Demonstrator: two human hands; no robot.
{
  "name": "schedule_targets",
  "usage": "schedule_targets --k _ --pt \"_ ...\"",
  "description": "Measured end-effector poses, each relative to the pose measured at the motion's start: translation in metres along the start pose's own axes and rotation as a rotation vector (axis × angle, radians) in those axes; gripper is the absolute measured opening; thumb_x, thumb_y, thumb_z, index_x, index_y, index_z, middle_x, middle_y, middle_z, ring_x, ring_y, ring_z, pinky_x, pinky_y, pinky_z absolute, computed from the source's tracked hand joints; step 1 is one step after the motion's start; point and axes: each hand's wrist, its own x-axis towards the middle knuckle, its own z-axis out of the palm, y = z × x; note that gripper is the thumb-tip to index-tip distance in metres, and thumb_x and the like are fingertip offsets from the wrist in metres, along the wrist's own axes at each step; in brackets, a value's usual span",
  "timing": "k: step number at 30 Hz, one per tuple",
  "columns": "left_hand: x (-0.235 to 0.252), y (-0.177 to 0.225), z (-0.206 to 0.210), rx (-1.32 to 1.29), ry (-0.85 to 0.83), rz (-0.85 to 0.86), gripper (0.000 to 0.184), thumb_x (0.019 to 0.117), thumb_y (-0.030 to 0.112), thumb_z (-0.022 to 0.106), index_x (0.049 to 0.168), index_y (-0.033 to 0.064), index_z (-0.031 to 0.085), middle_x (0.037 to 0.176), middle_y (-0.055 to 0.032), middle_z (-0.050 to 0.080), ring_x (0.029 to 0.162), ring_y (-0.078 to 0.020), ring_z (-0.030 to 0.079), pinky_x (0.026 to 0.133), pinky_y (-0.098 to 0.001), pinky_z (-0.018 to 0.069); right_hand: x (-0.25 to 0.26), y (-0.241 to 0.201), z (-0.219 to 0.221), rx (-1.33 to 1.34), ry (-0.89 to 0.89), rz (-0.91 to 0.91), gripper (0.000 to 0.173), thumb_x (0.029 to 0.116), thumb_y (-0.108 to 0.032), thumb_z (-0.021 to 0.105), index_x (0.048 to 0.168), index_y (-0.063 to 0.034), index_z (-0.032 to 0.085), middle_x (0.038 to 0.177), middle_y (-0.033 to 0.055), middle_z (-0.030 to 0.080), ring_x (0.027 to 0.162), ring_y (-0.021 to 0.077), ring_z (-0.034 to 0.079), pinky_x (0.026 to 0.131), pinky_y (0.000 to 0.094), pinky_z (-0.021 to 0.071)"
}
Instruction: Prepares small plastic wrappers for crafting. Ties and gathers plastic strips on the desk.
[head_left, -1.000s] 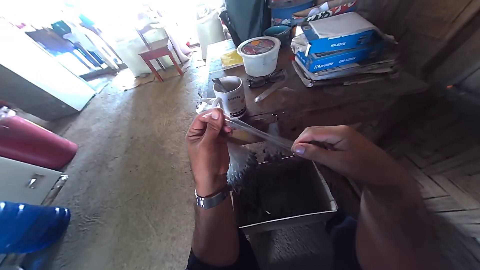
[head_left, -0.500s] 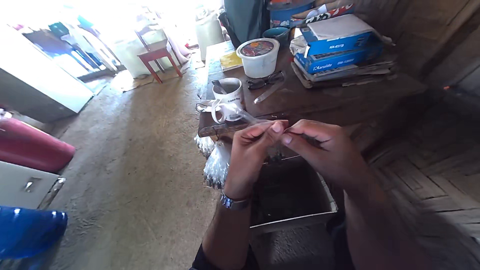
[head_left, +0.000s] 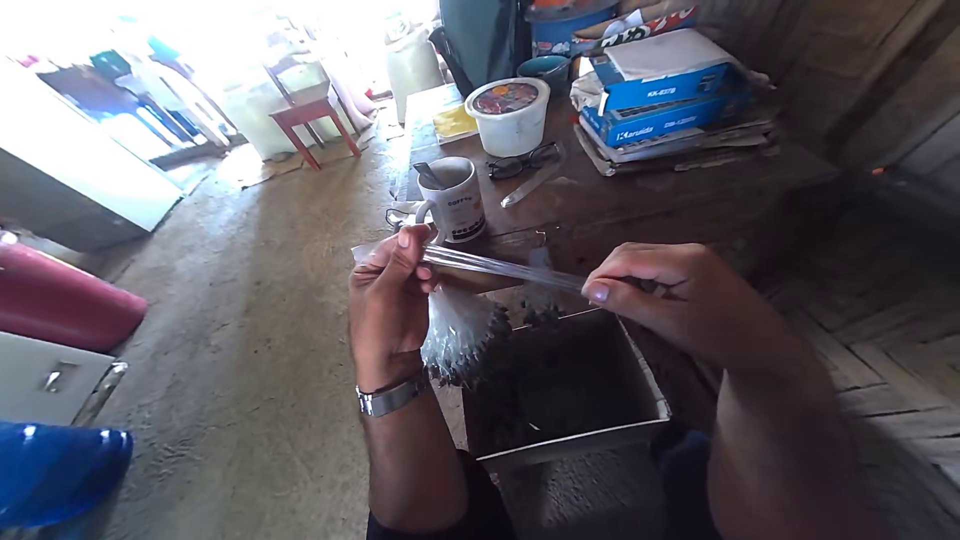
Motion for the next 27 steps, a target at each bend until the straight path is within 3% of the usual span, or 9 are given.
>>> schedule_targets --k 8,9,11,13,14,16,18,22,27 --pt "-0.001 0.014 -0.013 0.121 0.086 0.129 0.008 0.0947 0.017 0.074 0.092 0.0099 0.078 0.086 -0.0008 0.072 0.060 -0.0038 0.058 0.054 -0.0181 0.0506 -0.006 -0.002 -0.009 -0.008 -0.034 0.005 0.017 0.0962 -0.033 0.065 0.092 -0.0225 0.078 0.091 -0.0130 0.071 0.084 0.0008 0.068 0.071 0.0214 0.0598" --pt "-0.001 0.016 -0.014 0.068 0.074 0.145 0.010 0.0969 0.018 0.072 0.095 0.0099 0.077 0.086 0.0001 0.071 0.061 -0.0032 0.059 0.055 -0.0174 0.0511 -0.005 -0.003 -0.009 0.000 -0.027 -0.006 0.017 0.0963 -0.032 0.065 0.092 -0.0220 0.078 0.091 -0.0127 0.071 0.084 0.0010 0.068 0.070 0.0219 0.0599" --pt "-0.001 0.020 -0.012 -0.100 -0.016 0.184 0.025 0.1061 0.029 0.056 0.118 0.0109 0.070 0.088 0.0036 0.068 0.070 -0.0031 0.063 0.066 -0.0180 0.0549 -0.004 -0.006 -0.005 0.040 0.030 -0.026 0.017 0.0973 -0.030 0.065 0.092 -0.0192 0.077 0.090 -0.0104 0.071 0.081 0.0026 0.068 0.068 0.0232 0.0601" --pt "-0.003 0.019 -0.003 -0.154 -0.156 0.177 0.054 0.1063 0.053 0.043 0.140 0.0146 0.059 0.107 0.0022 0.069 0.090 -0.0090 0.066 0.082 -0.0251 0.0567 0.001 -0.014 0.002 0.118 0.127 -0.040 0.017 0.0996 -0.024 0.063 0.095 -0.0136 0.076 0.092 -0.0054 0.072 0.082 0.0067 0.068 0.069 0.0260 0.0614" --pt "-0.004 0.014 0.003 -0.079 -0.219 0.140 0.064 0.1007 0.065 0.045 0.145 0.0193 0.055 0.117 0.0030 0.068 0.097 -0.0102 0.067 0.085 -0.0270 0.0570 0.003 -0.017 0.007 0.163 0.166 -0.040 0.018 0.1010 -0.022 0.062 0.098 -0.0111 0.075 0.094 -0.0029 0.071 0.082 0.0089 0.069 0.070 0.0275 0.0623" --pt "-0.010 -0.003 0.020 0.082 -0.341 0.043 0.077 0.0901 0.068 0.063 0.150 0.0212 0.049 0.130 0.0001 0.064 0.103 -0.0142 0.067 0.085 -0.0323 0.0590 0.007 -0.019 0.017 0.225 0.211 -0.020 0.022 0.1039 -0.022 0.058 0.101 -0.0091 0.075 0.093 -0.0008 0.071 0.081 0.0116 0.070 0.070 0.0294 0.0632" --pt "-0.019 -0.019 0.042 0.157 -0.441 0.001 0.071 0.0894 0.054 0.075 0.146 0.0153 0.055 0.130 -0.0059 0.064 0.101 -0.0185 0.068 0.084 -0.0378 0.0607 0.009 -0.019 0.028 0.244 0.206 0.020 0.023 0.1055 -0.023 0.056 0.101 -0.0095 0.074 0.090 -0.0011 0.072 0.079 0.0117 0.070 0.070 0.0297 0.0634" --pt "-0.028 -0.034 0.068 0.132 -0.348 0.032 0.024 0.1038 0.016 0.061 0.116 -0.0006 0.073 0.111 -0.0146 0.070 0.084 -0.0204 0.069 0.076 -0.0387 0.0629 0.008 -0.017 0.037 0.307 0.148 0.081 0.022 0.1059 -0.022 0.056 0.100 -0.0084 0.073 0.087 0.0007 0.071 0.077 0.0130 0.070 0.069 0.0301 0.0626" --pt "-0.024 -0.034 0.059 0.146 -0.239 0.033 0.018 0.1002 0.016 0.067 0.100 0.0007 0.076 0.093 -0.0119 0.071 0.071 -0.0141 0.064 0.067 -0.0305 0.0585 0.008 -0.016 0.037 0.315 0.111 0.112 0.021 0.1049 -0.025 0.059 0.103 -0.0108 0.074 0.088 -0.0008 0.073 0.079 0.0120 0.071 0.069 0.0281 0.0627"
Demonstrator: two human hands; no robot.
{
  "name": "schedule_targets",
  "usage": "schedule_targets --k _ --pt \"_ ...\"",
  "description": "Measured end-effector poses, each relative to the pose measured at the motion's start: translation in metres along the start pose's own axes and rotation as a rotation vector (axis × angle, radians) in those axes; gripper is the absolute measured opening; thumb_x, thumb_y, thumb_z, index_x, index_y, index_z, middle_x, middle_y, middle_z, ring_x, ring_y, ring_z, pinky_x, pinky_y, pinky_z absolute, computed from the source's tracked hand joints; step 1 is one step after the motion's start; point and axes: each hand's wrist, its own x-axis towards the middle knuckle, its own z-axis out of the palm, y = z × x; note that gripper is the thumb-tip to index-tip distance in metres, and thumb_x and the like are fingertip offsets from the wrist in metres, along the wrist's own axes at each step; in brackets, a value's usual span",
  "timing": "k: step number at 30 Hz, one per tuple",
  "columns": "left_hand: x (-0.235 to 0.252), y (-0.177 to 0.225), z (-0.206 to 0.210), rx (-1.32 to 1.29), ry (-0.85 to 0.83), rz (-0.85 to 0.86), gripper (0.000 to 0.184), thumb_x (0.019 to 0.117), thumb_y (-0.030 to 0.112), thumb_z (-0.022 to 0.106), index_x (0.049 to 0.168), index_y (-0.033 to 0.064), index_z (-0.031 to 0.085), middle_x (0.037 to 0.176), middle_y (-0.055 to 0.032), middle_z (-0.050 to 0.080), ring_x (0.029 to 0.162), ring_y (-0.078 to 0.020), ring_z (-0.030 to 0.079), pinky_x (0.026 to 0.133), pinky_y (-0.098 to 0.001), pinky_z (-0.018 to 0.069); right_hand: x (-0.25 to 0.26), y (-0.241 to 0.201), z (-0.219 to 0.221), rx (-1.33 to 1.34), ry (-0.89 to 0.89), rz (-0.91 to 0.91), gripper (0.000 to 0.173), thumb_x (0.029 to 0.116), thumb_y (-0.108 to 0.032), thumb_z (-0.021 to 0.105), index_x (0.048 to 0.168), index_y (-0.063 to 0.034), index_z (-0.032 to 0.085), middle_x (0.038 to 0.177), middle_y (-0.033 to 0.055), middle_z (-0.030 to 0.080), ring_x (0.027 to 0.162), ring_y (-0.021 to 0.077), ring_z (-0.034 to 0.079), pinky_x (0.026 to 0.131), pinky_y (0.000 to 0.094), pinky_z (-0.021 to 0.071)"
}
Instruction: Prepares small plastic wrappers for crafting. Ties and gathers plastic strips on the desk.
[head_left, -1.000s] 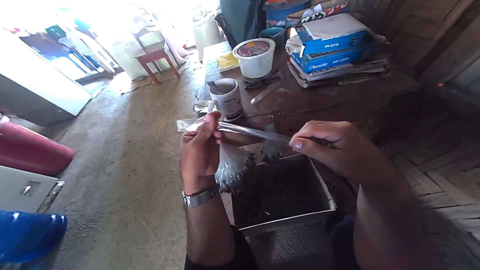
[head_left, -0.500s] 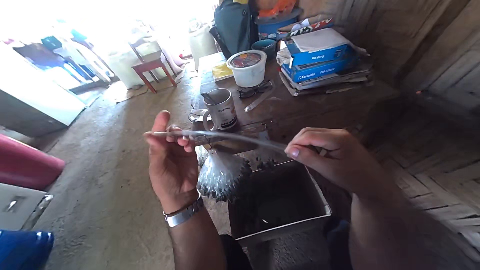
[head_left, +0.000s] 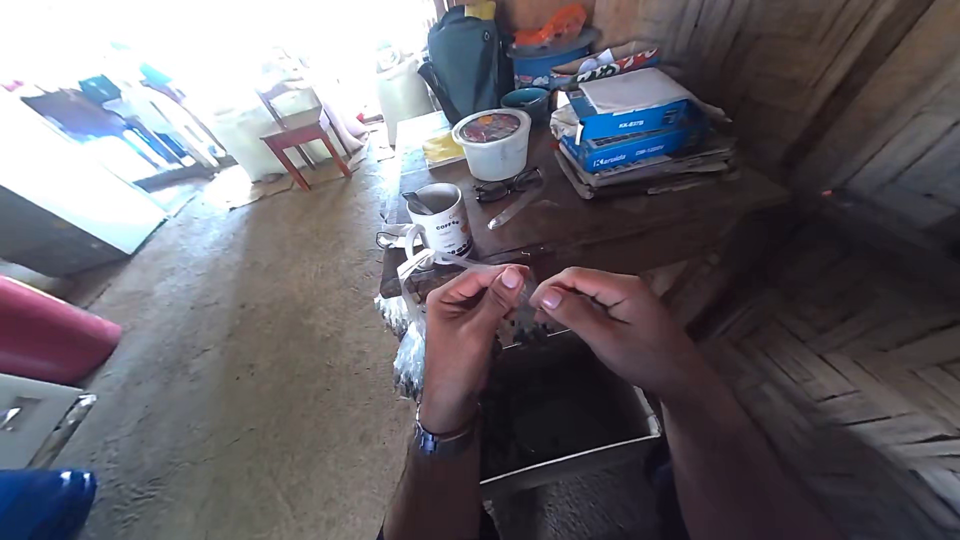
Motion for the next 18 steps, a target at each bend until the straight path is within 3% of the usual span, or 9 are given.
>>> schedule_targets --k 5,11,18 --pt "-0.0020 0.0015 0.0034 -0.011 0.062 -0.020 0.011 0.0934 0.017 0.077 0.092 0.0060 0.077 0.089 -0.0078 0.072 0.070 -0.0126 0.066 0.067 -0.0293 0.0599 0.0004 0.0024 0.0039 0.025 -0.028 0.000 0.019 0.1010 -0.028 0.066 0.103 -0.0107 0.073 0.087 -0.0015 0.071 0.073 0.0094 0.066 0.063 0.0242 0.0575" --pt "-0.0022 0.0012 0.0042 0.000 0.099 0.038 0.012 0.0873 0.016 0.083 0.086 0.0074 0.074 0.085 -0.0057 0.070 0.072 -0.0136 0.066 0.067 -0.0314 0.0604 -0.0002 0.0018 0.0036 -0.024 -0.032 0.044 0.022 0.1032 -0.031 0.062 0.098 -0.0141 0.075 0.089 -0.0033 0.071 0.077 0.0092 0.067 0.065 0.0256 0.0586" --pt "-0.0010 -0.0010 0.0025 -0.019 0.142 0.061 0.022 0.0865 0.022 0.084 0.077 0.0117 0.068 0.077 -0.0012 0.064 0.069 -0.0115 0.063 0.064 -0.0304 0.0587 -0.0016 0.0025 0.0039 -0.061 -0.119 0.077 0.030 0.1054 -0.036 0.057 0.095 -0.0157 0.076 0.087 -0.0058 0.071 0.078 0.0060 0.066 0.067 0.0235 0.0557"
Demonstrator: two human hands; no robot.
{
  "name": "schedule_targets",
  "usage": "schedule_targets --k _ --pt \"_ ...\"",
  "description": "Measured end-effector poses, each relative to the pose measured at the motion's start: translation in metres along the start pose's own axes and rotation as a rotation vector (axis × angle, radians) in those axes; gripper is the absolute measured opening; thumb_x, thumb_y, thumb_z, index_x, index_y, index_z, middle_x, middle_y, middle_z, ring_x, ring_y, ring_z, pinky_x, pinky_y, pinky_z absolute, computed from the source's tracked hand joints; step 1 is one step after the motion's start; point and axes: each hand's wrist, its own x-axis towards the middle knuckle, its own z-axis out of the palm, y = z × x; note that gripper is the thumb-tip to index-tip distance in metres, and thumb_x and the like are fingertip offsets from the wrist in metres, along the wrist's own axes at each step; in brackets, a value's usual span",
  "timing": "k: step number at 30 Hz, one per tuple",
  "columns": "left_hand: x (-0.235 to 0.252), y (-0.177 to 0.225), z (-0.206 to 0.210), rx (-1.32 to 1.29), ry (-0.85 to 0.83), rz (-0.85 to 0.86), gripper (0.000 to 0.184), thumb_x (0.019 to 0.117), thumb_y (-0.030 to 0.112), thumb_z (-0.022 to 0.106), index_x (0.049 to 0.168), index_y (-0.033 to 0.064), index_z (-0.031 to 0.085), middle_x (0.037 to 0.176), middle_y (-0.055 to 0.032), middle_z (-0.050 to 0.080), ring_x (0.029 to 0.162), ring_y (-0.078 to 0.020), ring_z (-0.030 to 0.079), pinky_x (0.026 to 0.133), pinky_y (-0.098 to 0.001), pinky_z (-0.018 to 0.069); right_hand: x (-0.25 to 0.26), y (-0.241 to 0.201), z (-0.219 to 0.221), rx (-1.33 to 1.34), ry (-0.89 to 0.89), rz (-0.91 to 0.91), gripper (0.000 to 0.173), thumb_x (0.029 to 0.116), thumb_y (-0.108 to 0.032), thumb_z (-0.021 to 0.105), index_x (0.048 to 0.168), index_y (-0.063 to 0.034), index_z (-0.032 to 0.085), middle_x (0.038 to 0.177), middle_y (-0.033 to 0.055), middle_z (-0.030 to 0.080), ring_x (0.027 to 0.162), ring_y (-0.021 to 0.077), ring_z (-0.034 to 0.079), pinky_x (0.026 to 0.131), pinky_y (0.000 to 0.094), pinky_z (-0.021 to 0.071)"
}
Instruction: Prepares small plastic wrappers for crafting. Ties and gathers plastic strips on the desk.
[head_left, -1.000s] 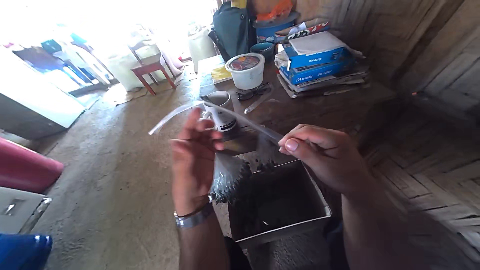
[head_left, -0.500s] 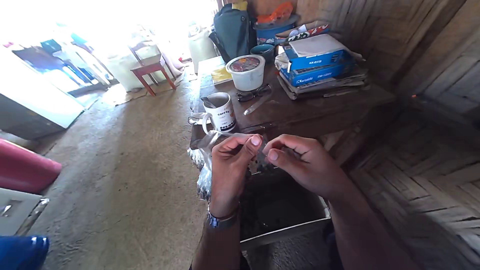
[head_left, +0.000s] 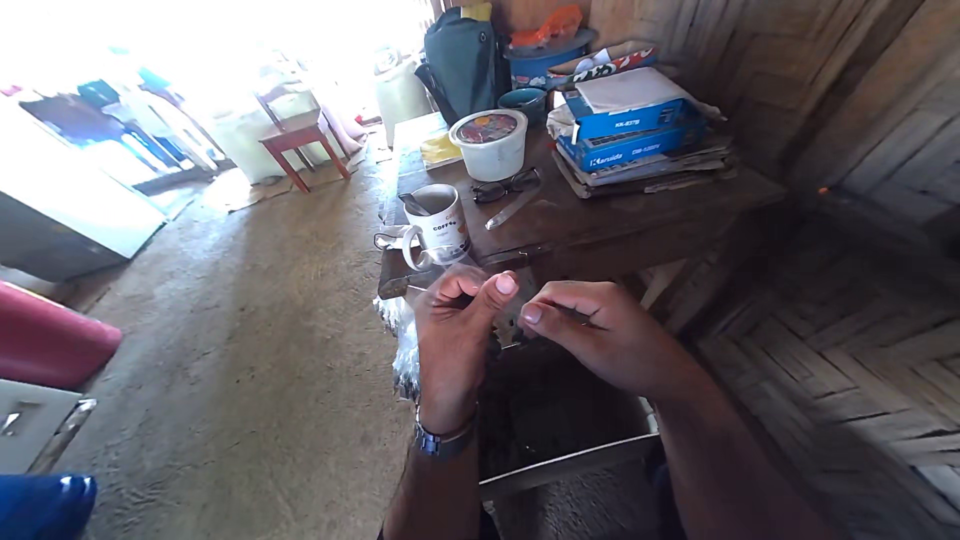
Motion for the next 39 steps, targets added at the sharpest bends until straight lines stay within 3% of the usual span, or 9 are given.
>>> schedule_targets --k 1,3,5,8,14,18,24,33,39 --pt "0.000 0.000 -0.001 0.011 -0.013 -0.007 0.021 0.0880 0.026 0.083 0.080 0.0110 0.070 0.079 -0.0017 0.065 0.069 -0.0119 0.063 0.065 -0.0309 0.0590 0.000 0.000 0.000 0.005 0.008 -0.006 0.030 0.1060 -0.035 0.056 0.095 -0.0152 0.076 0.086 -0.0051 0.071 0.078 0.0068 0.066 0.068 0.0244 0.0564" --pt "0.002 0.001 -0.005 0.051 -0.131 -0.034 0.026 0.0929 0.034 0.077 0.098 0.0086 0.075 0.092 -0.0050 0.070 0.075 -0.0138 0.066 0.070 -0.0329 0.0611 0.001 -0.001 0.001 0.027 0.044 -0.023 0.029 0.1068 -0.030 0.055 0.095 -0.0129 0.075 0.088 -0.0029 0.071 0.080 0.0094 0.069 0.071 0.0268 0.0603" --pt "0.002 0.002 -0.006 0.087 -0.252 -0.062 0.026 0.0955 0.029 0.075 0.108 0.0064 0.076 0.106 -0.0086 0.072 0.084 -0.0166 0.069 0.075 -0.0346 0.0619 0.003 -0.001 0.002 0.048 0.095 -0.037 0.027 0.1064 -0.026 0.056 0.094 -0.0106 0.074 0.087 -0.0009 0.070 0.078 0.0109 0.068 0.068 0.0274 0.0609" --pt "0.001 0.001 -0.005 0.114 -0.230 -0.078 0.015 0.0958 0.015 0.073 0.102 0.0022 0.078 0.100 -0.0128 0.072 0.079 -0.0190 0.068 0.071 -0.0351 0.0609 0.003 0.000 0.002 0.046 0.108 -0.041 0.026 0.1058 -0.027 0.057 0.093 -0.0112 0.074 0.086 -0.0011 0.070 0.078 0.0114 0.069 0.068 0.0284 0.0612" --pt "0.010 0.008 -0.022 0.027 -0.006 -0.119 0.013 0.0950 0.019 0.074 0.095 0.0066 0.078 0.094 -0.0076 0.073 0.072 -0.0110 0.065 0.067 -0.0287 0.0576 0.001 0.000 -0.005 -0.010 0.028 -0.021 0.026 0.1049 -0.030 0.059 0.093 -0.0135 0.075 0.087 -0.0041 0.071 0.077 0.0091 0.069 0.066 0.0266 0.0607" --pt "0.016 0.010 -0.036 0.016 0.116 -0.122 0.014 0.0935 0.020 0.076 0.095 0.0061 0.078 0.089 -0.0071 0.073 0.073 -0.0116 0.065 0.070 -0.0300 0.0578 0.001 0.004 -0.006 -0.050 -0.019 0.003 0.028 0.1046 -0.034 0.059 0.092 -0.0167 0.076 0.087 -0.0070 0.071 0.077 0.0055 0.067 0.065 0.0236 0.0574" --pt "0.022 0.011 -0.054 -0.008 0.181 -0.093 0.013 0.0938 0.021 0.076 0.091 0.0081 0.077 0.084 -0.0036 0.071 0.068 -0.0085 0.062 0.065 -0.0261 0.0556 0.000 0.006 -0.012 -0.122 -0.047 0.000 0.027 0.1038 -0.038 0.059 0.093 -0.0199 0.076 0.085 -0.0093 0.070 0.076 0.0030 0.065 0.063 0.0219 0.0559" --pt "0.019 0.018 -0.054 -0.042 0.093 -0.071 0.017 0.0995 0.022 0.069 0.100 0.0060 0.075 0.087 -0.0047 0.069 0.072 -0.0103 0.063 0.070 -0.0276 0.0568 0.000 0.009 -0.014 -0.154 -0.037 0.004 0.023 0.1017 -0.038 0.062 0.096 -0.0209 0.077 0.086 -0.0103 0.068 0.075 0.0017 0.063 0.062 0.0205 0.0544" --pt "0.020 0.019 -0.053 -0.100 0.038 0.031 0.021 0.1050 0.022 0.059 0.110 0.0059 0.073 0.100 -0.0041 0.070 0.083 -0.0107 0.066 0.077 -0.0282 0.0582 0.004 0.008 -0.007 -0.089 0.023 0.023 0.018 0.1002 -0.034 0.065 0.101 -0.0192 0.076 0.088 -0.0082 0.069 0.073 0.0045 0.063 0.060 0.0222 0.0549"
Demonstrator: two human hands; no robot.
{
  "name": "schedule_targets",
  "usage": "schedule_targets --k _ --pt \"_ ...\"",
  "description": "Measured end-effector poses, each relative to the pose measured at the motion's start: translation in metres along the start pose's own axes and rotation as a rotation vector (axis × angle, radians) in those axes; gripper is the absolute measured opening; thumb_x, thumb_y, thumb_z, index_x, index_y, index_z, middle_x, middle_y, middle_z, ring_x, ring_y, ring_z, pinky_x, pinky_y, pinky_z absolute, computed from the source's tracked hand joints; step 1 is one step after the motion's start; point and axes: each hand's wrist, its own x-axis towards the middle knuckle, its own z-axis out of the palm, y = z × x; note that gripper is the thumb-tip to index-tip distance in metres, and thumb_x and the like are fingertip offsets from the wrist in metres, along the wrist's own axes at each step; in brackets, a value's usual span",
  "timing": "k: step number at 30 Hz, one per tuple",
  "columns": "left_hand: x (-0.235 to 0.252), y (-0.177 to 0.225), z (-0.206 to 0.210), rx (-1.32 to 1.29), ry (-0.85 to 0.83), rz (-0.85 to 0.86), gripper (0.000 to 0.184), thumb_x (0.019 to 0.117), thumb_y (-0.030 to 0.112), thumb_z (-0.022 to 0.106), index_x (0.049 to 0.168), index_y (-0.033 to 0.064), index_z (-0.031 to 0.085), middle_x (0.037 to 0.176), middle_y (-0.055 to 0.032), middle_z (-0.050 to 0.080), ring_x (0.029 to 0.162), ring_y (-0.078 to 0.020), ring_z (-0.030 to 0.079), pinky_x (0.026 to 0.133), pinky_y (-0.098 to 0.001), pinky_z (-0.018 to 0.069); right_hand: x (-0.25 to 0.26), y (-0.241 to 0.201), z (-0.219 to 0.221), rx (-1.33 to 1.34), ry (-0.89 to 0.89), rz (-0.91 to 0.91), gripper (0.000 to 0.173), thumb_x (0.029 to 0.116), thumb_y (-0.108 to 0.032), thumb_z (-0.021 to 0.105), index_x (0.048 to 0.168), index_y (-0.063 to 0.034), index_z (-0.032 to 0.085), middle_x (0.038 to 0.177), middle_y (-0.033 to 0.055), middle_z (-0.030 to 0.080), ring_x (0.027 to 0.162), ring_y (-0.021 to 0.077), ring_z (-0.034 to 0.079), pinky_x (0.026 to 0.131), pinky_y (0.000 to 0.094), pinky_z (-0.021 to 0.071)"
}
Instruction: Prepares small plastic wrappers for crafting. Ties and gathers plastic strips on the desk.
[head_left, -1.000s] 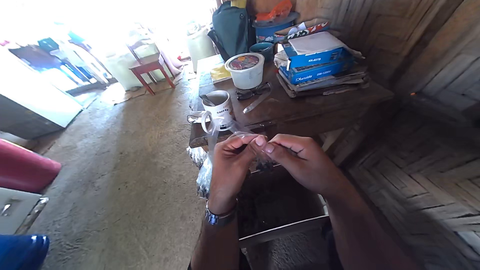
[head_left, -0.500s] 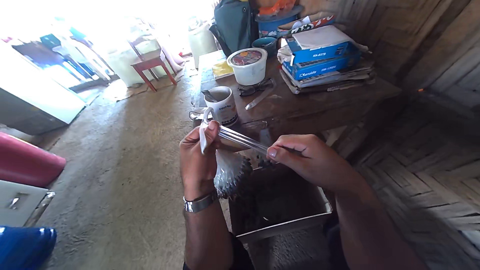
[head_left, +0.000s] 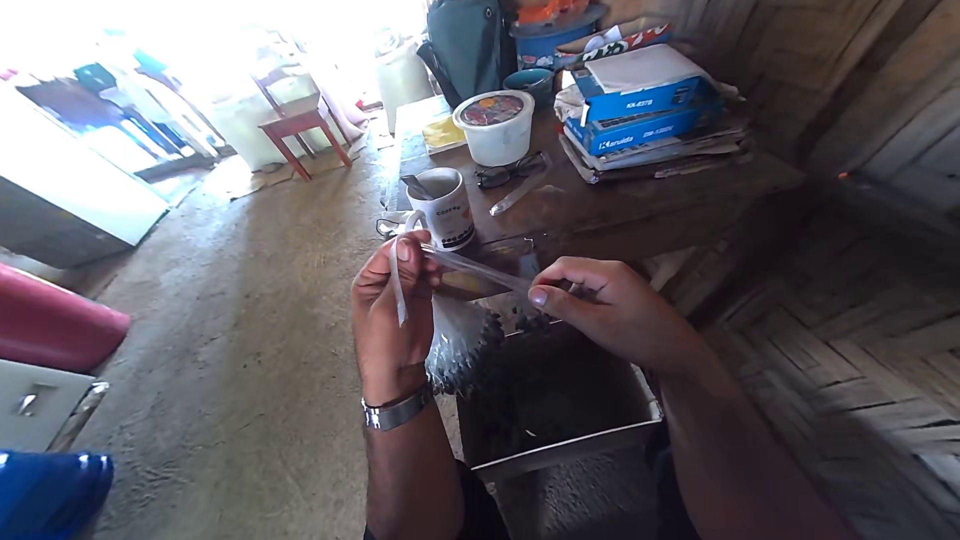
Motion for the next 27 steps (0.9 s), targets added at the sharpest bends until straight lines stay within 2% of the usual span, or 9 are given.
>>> schedule_targets --k 2,4,5,7,9,12,14,20,27 --pt "0.002 -0.003 0.003 -0.101 -0.044 0.013 0.031 0.1090 0.026 0.050 0.128 0.0068 0.065 0.113 -0.0043 0.068 0.093 -0.0112 0.066 0.082 -0.0273 0.0567 0.001 0.000 0.005 0.041 0.026 -0.013 0.017 0.1003 -0.032 0.066 0.101 -0.0177 0.075 0.089 -0.0065 0.068 0.074 0.0057 0.064 0.060 0.0229 0.0553" --pt "0.002 -0.009 0.005 -0.117 -0.138 -0.054 0.053 0.1079 0.045 0.047 0.148 0.0116 0.050 0.124 -0.0037 0.066 0.103 -0.0125 0.065 0.089 -0.0285 0.0557 0.002 -0.001 0.010 0.064 0.062 -0.023 0.017 0.1004 -0.031 0.066 0.101 -0.0165 0.075 0.089 -0.0056 0.068 0.072 0.0065 0.063 0.059 0.0230 0.0553" --pt "0.001 -0.014 0.006 -0.092 -0.187 -0.108 0.063 0.1039 0.056 0.049 0.151 0.0129 0.048 0.127 -0.0043 0.065 0.104 -0.0133 0.066 0.089 -0.0293 0.0564 0.003 -0.001 0.012 0.069 0.085 -0.025 0.017 0.1005 -0.030 0.066 0.102 -0.0159 0.075 0.090 -0.0052 0.067 0.071 0.0068 0.062 0.058 0.0230 0.0547" --pt "-0.004 -0.025 0.012 -0.006 -0.267 -0.228 0.069 0.0965 0.061 0.060 0.145 0.0121 0.056 0.127 -0.0051 0.065 0.100 -0.0137 0.066 0.084 -0.0305 0.0579 0.004 -0.001 0.016 0.055 0.143 -0.041 0.015 0.1001 -0.028 0.067 0.102 -0.0152 0.074 0.093 -0.0046 0.067 0.073 0.0067 0.063 0.058 0.0226 0.0552" --pt "-0.010 -0.032 0.024 0.091 -0.309 -0.287 0.052 0.0934 0.049 0.072 0.129 0.0110 0.069 0.117 -0.0049 0.070 0.092 -0.0123 0.067 0.080 -0.0317 0.0587 0.005 0.000 0.020 0.019 0.206 -0.074 0.014 0.0990 -0.025 0.069 0.103 -0.0128 0.074 0.097 -0.0034 0.068 0.078 0.0065 0.065 0.062 0.0227 0.0572" --pt "-0.014 -0.038 0.037 0.131 -0.294 -0.283 0.022 0.0960 0.021 0.074 0.112 0.0052 0.076 0.109 -0.0101 0.072 0.087 -0.0147 0.067 0.077 -0.0328 0.0588 0.007 0.000 0.023 -0.009 0.274 -0.094 0.011 0.0975 -0.022 0.071 0.100 -0.0112 0.072 0.096 -0.0024 0.067 0.076 0.0059 0.064 0.062 0.0217 0.0564" --pt "-0.015 -0.039 0.042 0.118 -0.226 -0.265 0.016 0.0971 0.018 0.072 0.104 0.0046 0.078 0.103 -0.0100 0.072 0.080 -0.0136 0.065 0.072 -0.0298 0.0566 0.007 0.001 0.024 -0.029 0.290 -0.093 0.010 0.0970 -0.021 0.071 0.100 -0.0107 0.072 0.095 -0.0022 0.066 0.077 0.0053 0.064 0.063 0.0212 0.0569" --pt "-0.011 -0.033 0.036 0.017 -0.067 -0.247 0.011 0.0957 0.015 0.073 0.095 0.0047 0.077 0.097 -0.0085 0.073 0.076 -0.0116 0.065 0.070 -0.0281 0.0574 0.006 0.000 0.018 -0.052 0.198 -0.038 0.015 0.0984 -0.030 0.068 0.100 -0.0154 0.073 0.094 -0.0057 0.068 0.075 0.0047 0.064 0.060 0.0225 0.0561" --pt "0.000 -0.018 0.007 0.021 0.121 -0.152 0.013 0.0955 0.017 0.074 0.099 0.0056 0.077 0.094 -0.0054 0.072 0.072 -0.0086 0.064 0.067 -0.0244 0.0564 0.003 0.002 0.005 -0.069 0.102 -0.007 0.017 0.0976 -0.034 0.068 0.098 -0.0189 0.075 0.088 -0.0082 0.068 0.073 0.0040 0.063 0.060 0.0228 0.0546"
